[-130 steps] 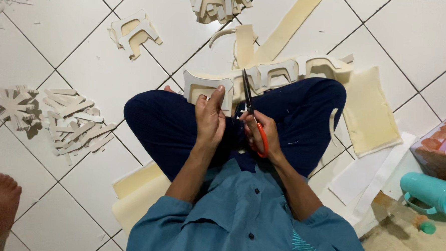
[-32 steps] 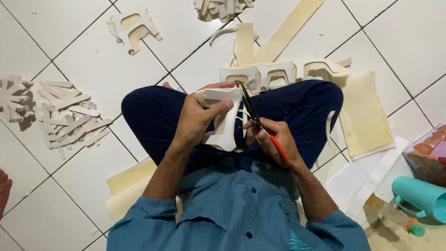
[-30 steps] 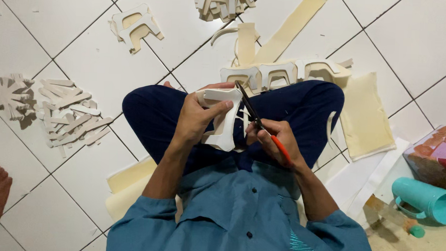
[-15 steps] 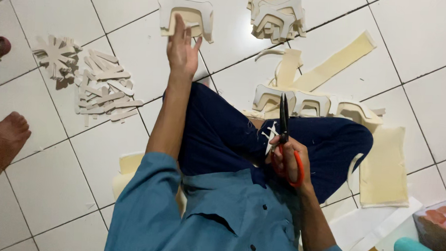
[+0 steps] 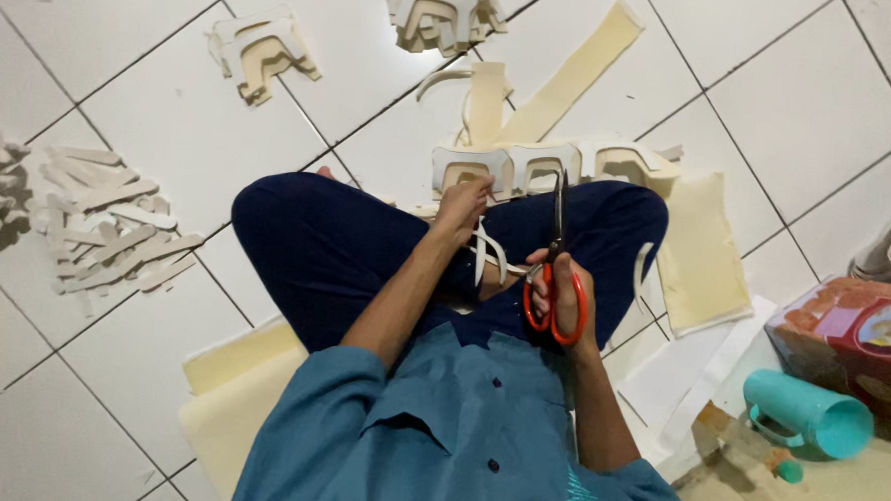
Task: The person sits cross-legged on a tiled floor and uses red-handled scissors to trim excess foam from cut shoe sole components, working one piece at a time on their lap and setting trimmed pieces aside with the growing pile of finished parts and scraps.
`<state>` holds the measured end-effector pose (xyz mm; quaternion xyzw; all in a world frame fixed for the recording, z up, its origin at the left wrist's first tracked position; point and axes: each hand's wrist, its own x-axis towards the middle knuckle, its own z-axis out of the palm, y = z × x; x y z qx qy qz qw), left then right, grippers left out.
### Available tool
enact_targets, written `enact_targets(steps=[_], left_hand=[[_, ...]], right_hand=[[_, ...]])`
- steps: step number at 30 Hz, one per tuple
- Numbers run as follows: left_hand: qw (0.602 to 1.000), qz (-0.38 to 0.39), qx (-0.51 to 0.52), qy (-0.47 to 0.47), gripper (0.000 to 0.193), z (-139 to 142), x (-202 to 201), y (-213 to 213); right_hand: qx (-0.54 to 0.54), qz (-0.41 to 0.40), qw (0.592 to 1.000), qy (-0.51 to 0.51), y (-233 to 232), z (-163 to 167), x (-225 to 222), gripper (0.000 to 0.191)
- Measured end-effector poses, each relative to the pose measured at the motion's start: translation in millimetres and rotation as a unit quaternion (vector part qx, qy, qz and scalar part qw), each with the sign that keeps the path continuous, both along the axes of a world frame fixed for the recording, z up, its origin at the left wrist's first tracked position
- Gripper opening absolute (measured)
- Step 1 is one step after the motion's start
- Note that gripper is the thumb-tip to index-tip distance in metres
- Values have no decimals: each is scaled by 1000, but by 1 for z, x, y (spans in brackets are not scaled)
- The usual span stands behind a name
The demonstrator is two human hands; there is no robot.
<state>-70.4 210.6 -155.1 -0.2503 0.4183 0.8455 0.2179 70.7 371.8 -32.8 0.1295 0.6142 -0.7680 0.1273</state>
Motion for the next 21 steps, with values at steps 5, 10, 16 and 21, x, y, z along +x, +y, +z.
enact_targets(steps=[5, 10, 16, 21], left_hand=[[990, -29, -128, -49, 30, 11, -20, 51], [994, 97, -49, -10, 25, 34, -31, 78], [988, 140, 13, 60, 28, 53, -29, 63], [981, 161, 20, 110, 26, 57, 1, 41]], right_hand=[[-11, -37, 999, -27, 20, -2, 18, 59], [-21, -16, 999, -22, 38, -9, 23, 57], [-20, 16, 997, -66, 41, -17, 24, 56], [-69, 61, 993, -78, 25, -32, 4, 61]])
